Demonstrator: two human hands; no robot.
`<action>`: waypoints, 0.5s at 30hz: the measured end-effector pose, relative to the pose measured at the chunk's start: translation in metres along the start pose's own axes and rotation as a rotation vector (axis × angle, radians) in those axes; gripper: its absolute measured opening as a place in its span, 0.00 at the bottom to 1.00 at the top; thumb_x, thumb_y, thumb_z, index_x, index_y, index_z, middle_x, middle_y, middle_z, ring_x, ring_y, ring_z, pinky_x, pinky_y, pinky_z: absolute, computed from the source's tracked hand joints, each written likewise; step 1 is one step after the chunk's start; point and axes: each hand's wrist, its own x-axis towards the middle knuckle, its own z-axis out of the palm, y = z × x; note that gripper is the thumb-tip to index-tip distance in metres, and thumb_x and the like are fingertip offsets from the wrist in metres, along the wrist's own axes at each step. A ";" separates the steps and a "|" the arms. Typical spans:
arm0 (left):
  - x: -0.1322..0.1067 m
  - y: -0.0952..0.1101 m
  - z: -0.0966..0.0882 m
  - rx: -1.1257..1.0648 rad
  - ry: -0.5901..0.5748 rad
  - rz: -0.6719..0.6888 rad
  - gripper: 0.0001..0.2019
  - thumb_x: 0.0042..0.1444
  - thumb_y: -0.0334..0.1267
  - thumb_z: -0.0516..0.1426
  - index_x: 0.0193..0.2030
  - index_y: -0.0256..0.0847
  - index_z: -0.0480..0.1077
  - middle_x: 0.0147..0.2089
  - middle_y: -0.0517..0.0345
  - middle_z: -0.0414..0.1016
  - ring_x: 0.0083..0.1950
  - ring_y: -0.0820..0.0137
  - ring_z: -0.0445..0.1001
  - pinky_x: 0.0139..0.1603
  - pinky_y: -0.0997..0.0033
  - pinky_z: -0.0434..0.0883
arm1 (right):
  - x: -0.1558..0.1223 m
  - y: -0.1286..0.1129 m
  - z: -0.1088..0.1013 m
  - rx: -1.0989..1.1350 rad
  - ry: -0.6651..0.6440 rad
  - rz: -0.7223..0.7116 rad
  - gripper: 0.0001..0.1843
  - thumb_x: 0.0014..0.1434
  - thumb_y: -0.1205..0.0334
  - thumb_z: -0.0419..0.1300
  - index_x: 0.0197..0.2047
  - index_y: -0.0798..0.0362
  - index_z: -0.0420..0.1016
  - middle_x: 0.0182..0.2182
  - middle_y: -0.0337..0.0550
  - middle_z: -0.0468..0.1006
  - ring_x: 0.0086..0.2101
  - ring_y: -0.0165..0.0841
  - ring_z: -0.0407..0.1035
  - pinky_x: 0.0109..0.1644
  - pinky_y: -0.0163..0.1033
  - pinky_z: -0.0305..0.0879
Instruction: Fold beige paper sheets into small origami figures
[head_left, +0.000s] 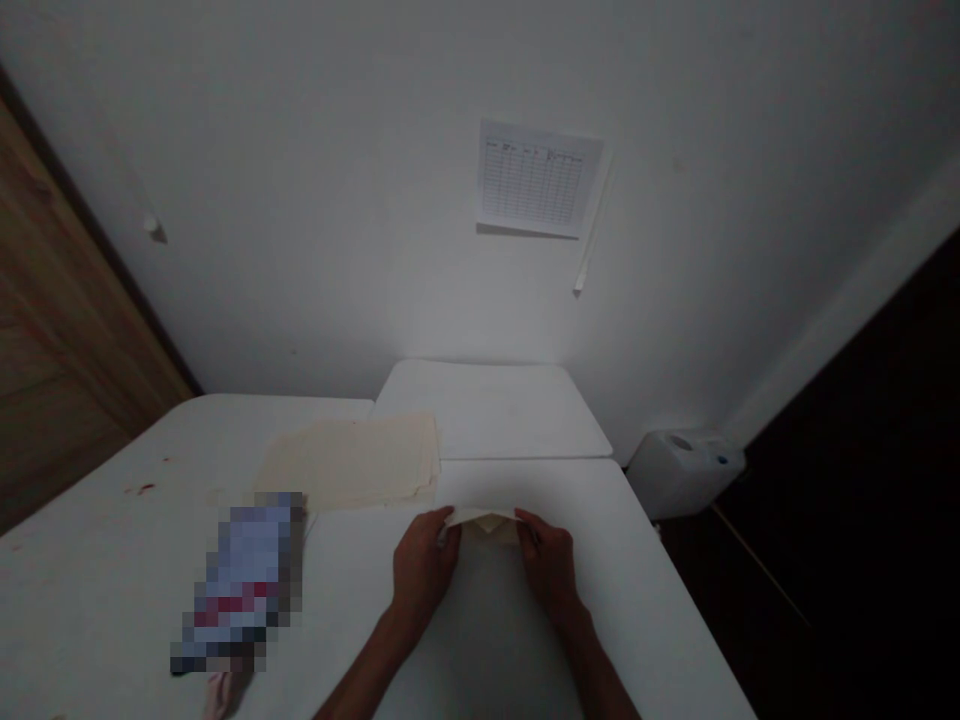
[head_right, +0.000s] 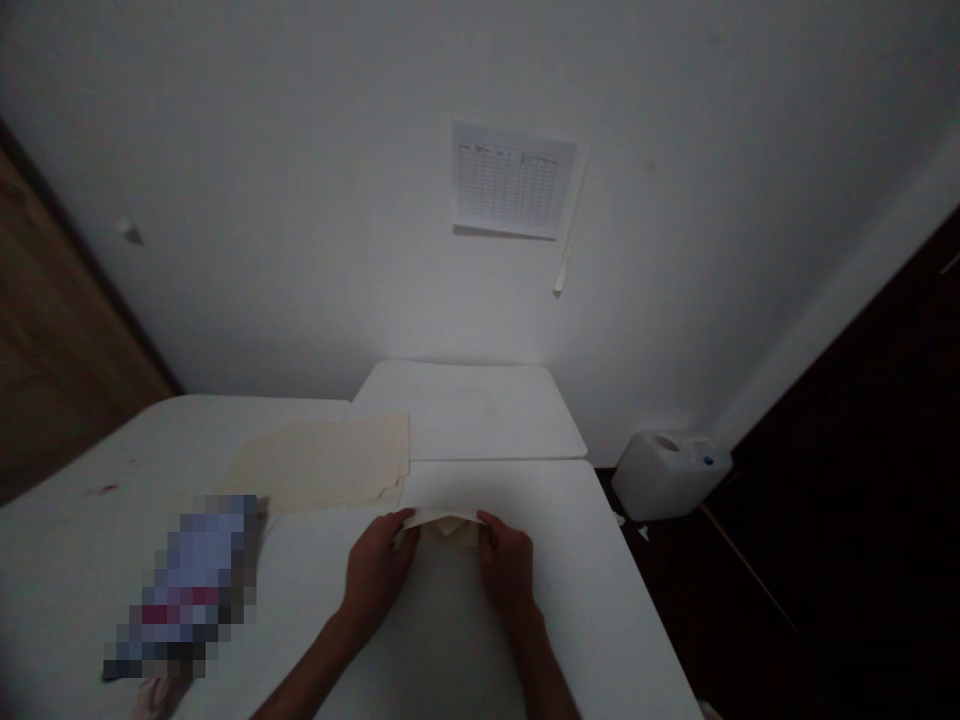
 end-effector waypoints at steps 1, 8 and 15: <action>0.000 0.000 0.000 0.018 -0.016 0.001 0.11 0.58 0.37 0.53 0.43 0.38 0.74 0.39 0.49 0.79 0.41 0.61 0.77 0.40 0.62 0.75 | 0.000 0.000 0.000 0.009 0.004 0.003 0.18 0.63 0.58 0.50 0.47 0.51 0.79 0.35 0.44 0.83 0.32 0.37 0.77 0.37 0.37 0.70; -0.001 0.004 -0.002 0.116 -0.070 0.013 0.11 0.60 0.36 0.51 0.41 0.40 0.74 0.37 0.52 0.78 0.39 0.63 0.76 0.38 0.65 0.72 | 0.001 -0.001 0.004 -0.093 0.076 0.027 0.17 0.62 0.54 0.52 0.41 0.50 0.81 0.30 0.44 0.82 0.28 0.35 0.76 0.36 0.35 0.67; -0.001 0.008 -0.001 0.220 -0.069 0.107 0.09 0.59 0.35 0.52 0.31 0.43 0.73 0.30 0.54 0.75 0.35 0.64 0.73 0.34 0.69 0.68 | -0.001 -0.004 0.008 -0.349 0.074 0.003 0.19 0.64 0.53 0.52 0.28 0.51 0.76 0.23 0.43 0.77 0.25 0.33 0.70 0.30 0.34 0.58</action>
